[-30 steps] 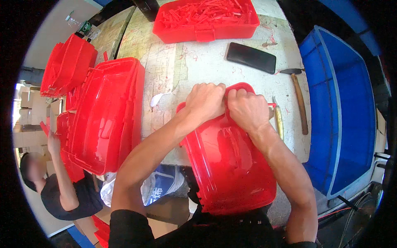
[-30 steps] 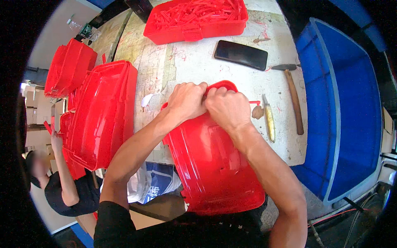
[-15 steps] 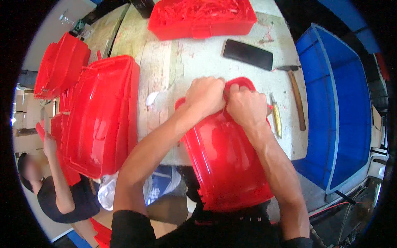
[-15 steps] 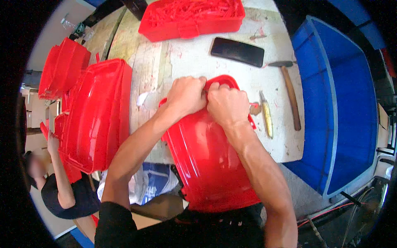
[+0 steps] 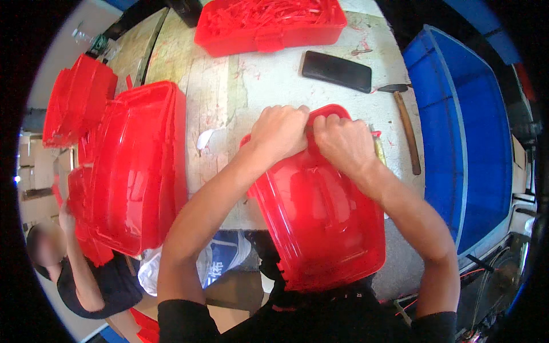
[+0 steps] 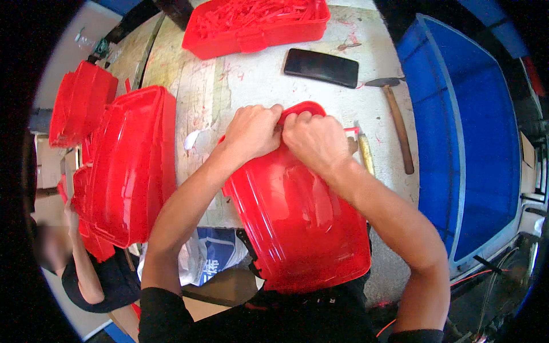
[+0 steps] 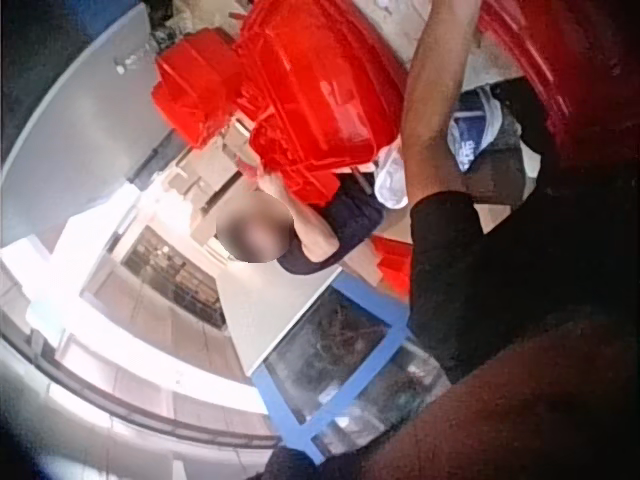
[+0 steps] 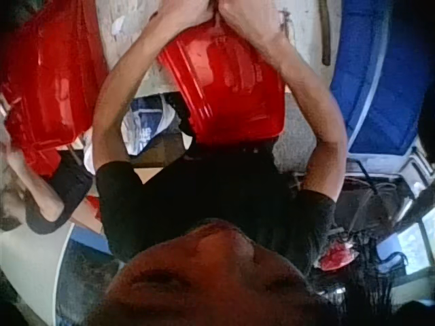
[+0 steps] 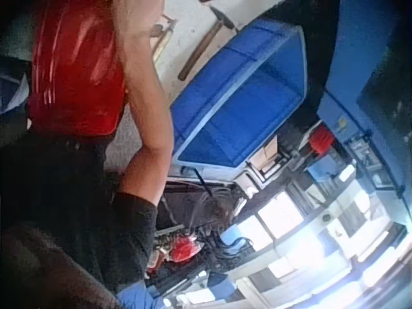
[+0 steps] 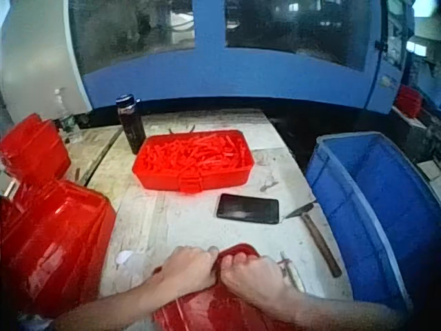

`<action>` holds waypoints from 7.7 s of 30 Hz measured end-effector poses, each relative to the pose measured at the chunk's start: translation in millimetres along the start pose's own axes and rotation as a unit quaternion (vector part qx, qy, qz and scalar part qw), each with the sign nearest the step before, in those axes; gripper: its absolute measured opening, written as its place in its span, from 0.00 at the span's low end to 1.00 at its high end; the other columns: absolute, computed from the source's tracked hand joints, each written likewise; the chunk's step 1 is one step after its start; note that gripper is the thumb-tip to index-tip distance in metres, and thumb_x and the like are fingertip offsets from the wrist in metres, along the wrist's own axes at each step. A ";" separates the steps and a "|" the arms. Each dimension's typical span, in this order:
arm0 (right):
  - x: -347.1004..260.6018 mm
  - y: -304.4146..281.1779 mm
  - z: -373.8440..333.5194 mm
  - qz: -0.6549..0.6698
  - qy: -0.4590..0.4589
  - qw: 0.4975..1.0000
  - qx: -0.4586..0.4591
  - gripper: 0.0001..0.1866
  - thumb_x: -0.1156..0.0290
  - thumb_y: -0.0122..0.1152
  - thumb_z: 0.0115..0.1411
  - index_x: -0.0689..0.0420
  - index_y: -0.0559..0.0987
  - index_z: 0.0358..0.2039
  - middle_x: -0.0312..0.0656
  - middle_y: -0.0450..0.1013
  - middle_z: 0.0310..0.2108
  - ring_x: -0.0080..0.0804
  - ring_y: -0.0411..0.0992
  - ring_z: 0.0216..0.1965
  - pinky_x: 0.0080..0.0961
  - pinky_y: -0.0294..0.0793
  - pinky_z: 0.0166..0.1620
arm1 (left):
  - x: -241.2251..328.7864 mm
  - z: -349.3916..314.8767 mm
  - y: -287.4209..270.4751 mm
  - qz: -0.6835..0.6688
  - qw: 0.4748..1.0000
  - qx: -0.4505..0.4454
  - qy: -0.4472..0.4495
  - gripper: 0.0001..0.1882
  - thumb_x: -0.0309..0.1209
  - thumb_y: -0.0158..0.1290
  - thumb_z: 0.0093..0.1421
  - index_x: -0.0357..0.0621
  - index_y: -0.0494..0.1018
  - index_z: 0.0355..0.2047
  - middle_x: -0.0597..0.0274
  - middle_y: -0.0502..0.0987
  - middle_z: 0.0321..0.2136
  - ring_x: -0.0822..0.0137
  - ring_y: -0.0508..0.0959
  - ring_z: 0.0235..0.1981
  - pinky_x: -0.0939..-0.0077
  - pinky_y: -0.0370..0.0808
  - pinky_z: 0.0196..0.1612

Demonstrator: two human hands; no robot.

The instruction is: The person trims excess plastic flash from red plastic bins using a small red tool. They repeatedly pick up a bin, scrape edges and corners, flip the bin to access different sides, and place it back on the table. A coworker performs a similar task across the table.

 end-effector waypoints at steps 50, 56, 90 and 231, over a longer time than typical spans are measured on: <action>-1.6 10.9 -11.5 0.072 0.058 0.995 0.037 0.07 0.67 0.57 0.56 0.53 0.79 0.23 0.42 0.79 0.21 0.37 0.81 0.22 0.33 0.80 0.25 | -0.2 -9.0 -2.0 0.018 0.999 -0.032 -0.016 0.10 0.33 0.55 0.50 0.39 0.81 0.28 0.39 0.80 0.26 0.41 0.81 0.33 0.49 0.78 0.40; 3.8 -1.4 4.3 0.008 -0.009 1.000 0.004 0.08 0.67 0.59 0.58 0.54 0.80 0.24 0.44 0.79 0.22 0.37 0.81 0.23 0.33 0.80 0.27 | -3.4 -11.2 -2.8 0.010 0.999 0.008 -0.029 0.10 0.34 0.55 0.50 0.41 0.81 0.29 0.40 0.80 0.26 0.41 0.81 0.33 0.49 0.78 0.40; 5.9 5.6 -18.1 0.075 0.057 0.996 0.001 0.16 0.57 0.57 0.65 0.55 0.80 0.27 0.42 0.80 0.22 0.34 0.81 0.25 0.31 0.80 0.27 | 2.0 2.5 -6.1 0.032 0.999 -0.023 0.036 0.14 0.38 0.58 0.54 0.40 0.78 0.34 0.39 0.80 0.26 0.40 0.81 0.31 0.48 0.77 0.38; -25.7 0.3 12.4 0.546 0.132 0.796 0.228 0.13 0.73 0.50 0.65 0.64 0.75 0.46 0.58 0.70 0.46 0.58 0.69 0.48 0.44 0.70 0.51 | -45.4 16.1 -14.3 -0.336 0.936 -0.044 0.097 0.30 0.15 0.50 0.49 0.40 0.72 0.56 0.52 0.80 0.48 0.65 0.76 0.53 0.70 0.70 0.58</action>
Point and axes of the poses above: each hand's wrist, its own z-axis towards the middle knuckle, its own y-axis out of the palm, x = y × z, the point moved 2 cm from there along z, towards the middle knuckle
